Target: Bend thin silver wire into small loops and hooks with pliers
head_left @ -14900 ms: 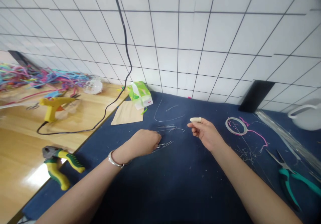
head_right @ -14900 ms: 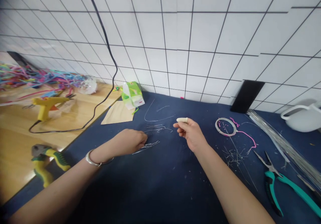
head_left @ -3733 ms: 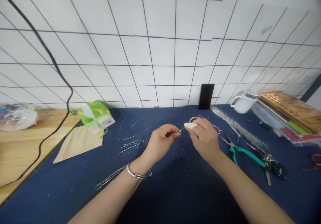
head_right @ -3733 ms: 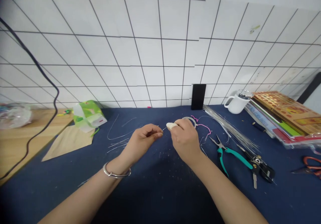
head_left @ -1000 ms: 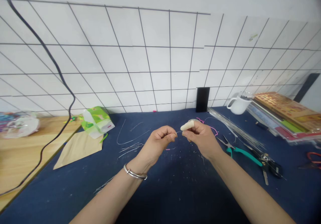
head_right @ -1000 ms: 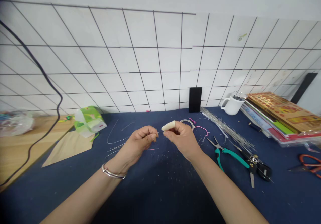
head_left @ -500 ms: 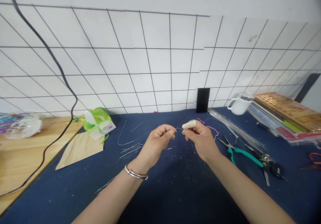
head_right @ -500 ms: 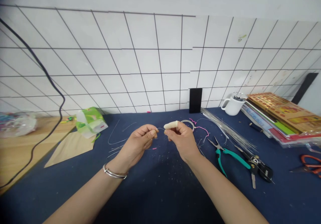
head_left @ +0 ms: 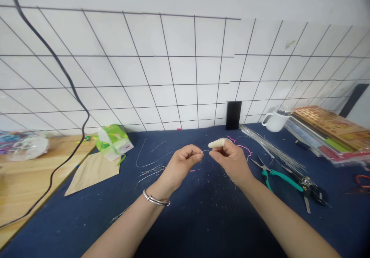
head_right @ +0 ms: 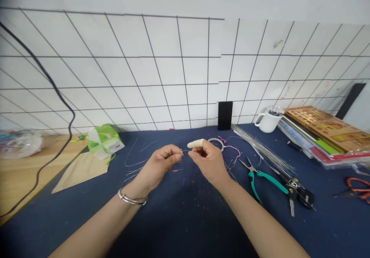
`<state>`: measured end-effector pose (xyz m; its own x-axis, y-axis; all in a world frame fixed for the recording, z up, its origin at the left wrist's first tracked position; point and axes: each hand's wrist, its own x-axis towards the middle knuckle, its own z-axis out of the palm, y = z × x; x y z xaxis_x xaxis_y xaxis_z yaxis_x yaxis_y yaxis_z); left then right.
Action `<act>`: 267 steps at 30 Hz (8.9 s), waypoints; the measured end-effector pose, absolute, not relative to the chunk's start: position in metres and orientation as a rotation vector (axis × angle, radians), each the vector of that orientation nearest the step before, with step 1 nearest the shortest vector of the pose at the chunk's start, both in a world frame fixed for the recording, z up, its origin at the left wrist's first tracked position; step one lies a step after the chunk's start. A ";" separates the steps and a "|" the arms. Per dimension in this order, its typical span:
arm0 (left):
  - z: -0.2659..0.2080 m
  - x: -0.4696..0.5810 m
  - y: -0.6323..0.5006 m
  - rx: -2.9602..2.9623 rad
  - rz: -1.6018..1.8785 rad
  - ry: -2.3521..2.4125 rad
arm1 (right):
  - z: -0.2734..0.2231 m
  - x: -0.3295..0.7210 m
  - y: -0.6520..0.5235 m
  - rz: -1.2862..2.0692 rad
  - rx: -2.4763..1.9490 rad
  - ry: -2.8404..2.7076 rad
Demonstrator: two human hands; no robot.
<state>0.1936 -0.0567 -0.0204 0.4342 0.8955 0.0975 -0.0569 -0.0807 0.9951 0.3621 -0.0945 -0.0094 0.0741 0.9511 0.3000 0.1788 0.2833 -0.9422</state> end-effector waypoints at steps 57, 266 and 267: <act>-0.021 0.197 -0.060 0.477 1.337 0.417 | -0.040 0.331 -0.095 1.440 -0.889 -0.601; -0.038 0.194 -0.046 1.687 0.737 0.916 | -0.032 0.373 -0.080 -0.275 -1.368 -1.757; -0.038 0.194 -0.046 1.689 0.733 0.920 | -0.032 0.373 -0.080 -0.279 -1.364 -1.768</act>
<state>0.1943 -0.0458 -0.0384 0.5207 0.8531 0.0343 0.2236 -0.1751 0.9588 0.3730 -0.0801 -0.0323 -0.0303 0.6791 0.7334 0.8721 0.3765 -0.3125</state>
